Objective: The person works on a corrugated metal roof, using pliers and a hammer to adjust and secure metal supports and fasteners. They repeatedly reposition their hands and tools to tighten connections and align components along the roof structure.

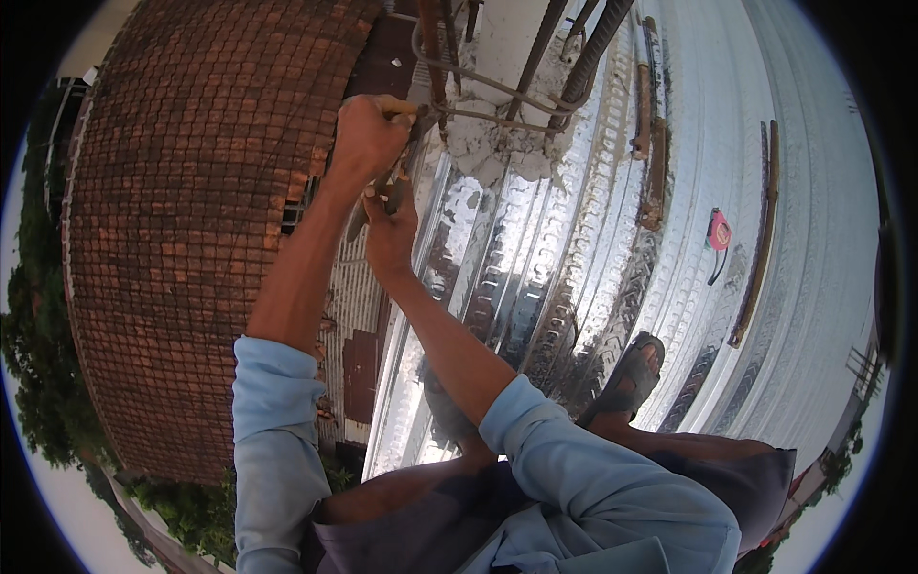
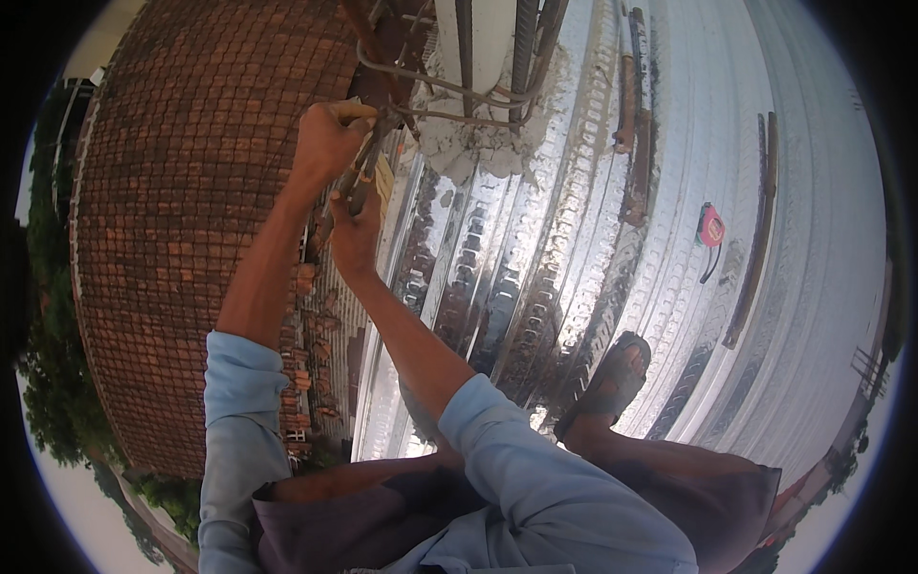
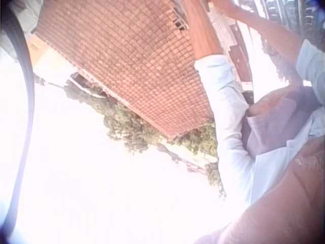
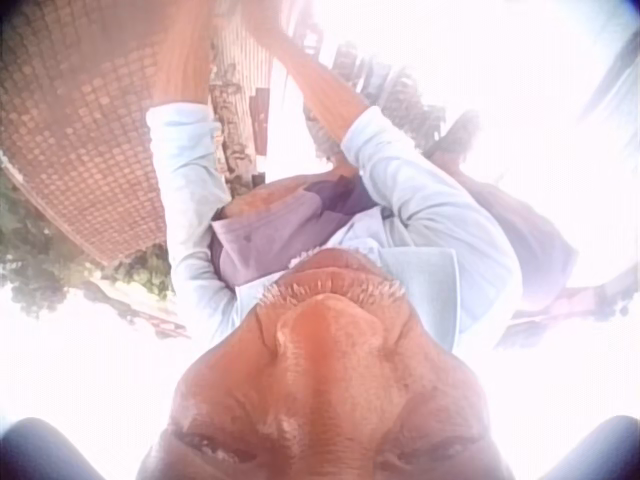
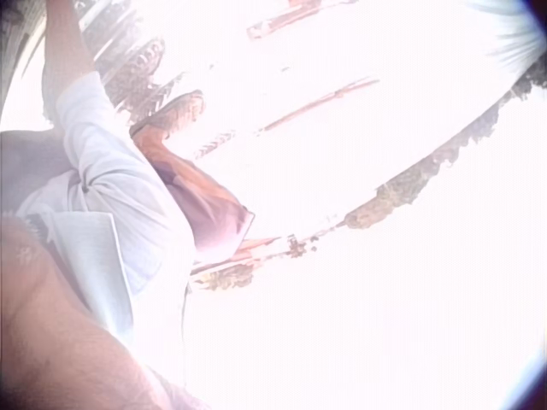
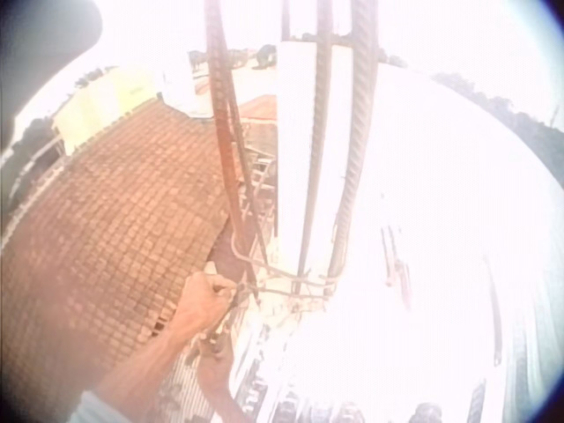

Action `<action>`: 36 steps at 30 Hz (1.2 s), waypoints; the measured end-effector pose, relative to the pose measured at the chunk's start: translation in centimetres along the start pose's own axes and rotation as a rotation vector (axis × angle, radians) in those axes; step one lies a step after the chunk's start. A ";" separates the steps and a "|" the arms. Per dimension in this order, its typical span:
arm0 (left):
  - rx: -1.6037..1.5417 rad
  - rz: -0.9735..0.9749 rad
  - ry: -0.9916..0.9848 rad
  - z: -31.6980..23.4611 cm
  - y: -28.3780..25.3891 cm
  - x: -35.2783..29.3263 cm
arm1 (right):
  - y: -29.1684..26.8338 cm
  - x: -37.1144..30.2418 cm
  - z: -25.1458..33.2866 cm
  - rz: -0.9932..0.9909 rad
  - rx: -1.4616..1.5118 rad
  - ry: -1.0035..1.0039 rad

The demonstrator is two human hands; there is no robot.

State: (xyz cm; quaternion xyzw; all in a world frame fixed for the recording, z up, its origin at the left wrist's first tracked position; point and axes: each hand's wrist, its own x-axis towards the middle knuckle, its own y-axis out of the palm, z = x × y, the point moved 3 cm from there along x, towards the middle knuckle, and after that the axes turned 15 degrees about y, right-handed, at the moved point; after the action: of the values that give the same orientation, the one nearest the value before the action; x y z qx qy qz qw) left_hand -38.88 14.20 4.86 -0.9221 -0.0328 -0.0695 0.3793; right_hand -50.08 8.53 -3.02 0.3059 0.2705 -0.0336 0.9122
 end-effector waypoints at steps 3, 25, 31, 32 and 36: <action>-0.072 -0.055 -0.081 -1.1 0.5 -0.7 | -2.1 1.0 0.0 0.141 -0.015 0.257; -0.808 0.373 -0.499 3.3 6.8 -1.1 | -5.8 3.6 -1.0 0.630 0.243 0.813; 0.297 0.040 -0.168 1.6 7.1 -1.5 | -1.4 2.0 -5.4 -0.039 -0.526 -0.307; 0.328 0.041 -0.181 0.5 7.1 -1.6 | -0.9 2.7 -5.8 -0.021 -0.398 -0.115; 0.220 0.280 -0.262 -1.2 3.2 -0.9 | 1.6 2.4 -3.0 0.190 0.042 0.417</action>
State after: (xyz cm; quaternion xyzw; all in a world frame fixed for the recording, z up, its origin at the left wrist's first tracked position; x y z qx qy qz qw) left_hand -39.55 11.09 3.37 -0.8719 0.0395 0.1082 0.4759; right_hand -49.13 11.78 -5.41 0.3491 0.4226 0.1107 0.8290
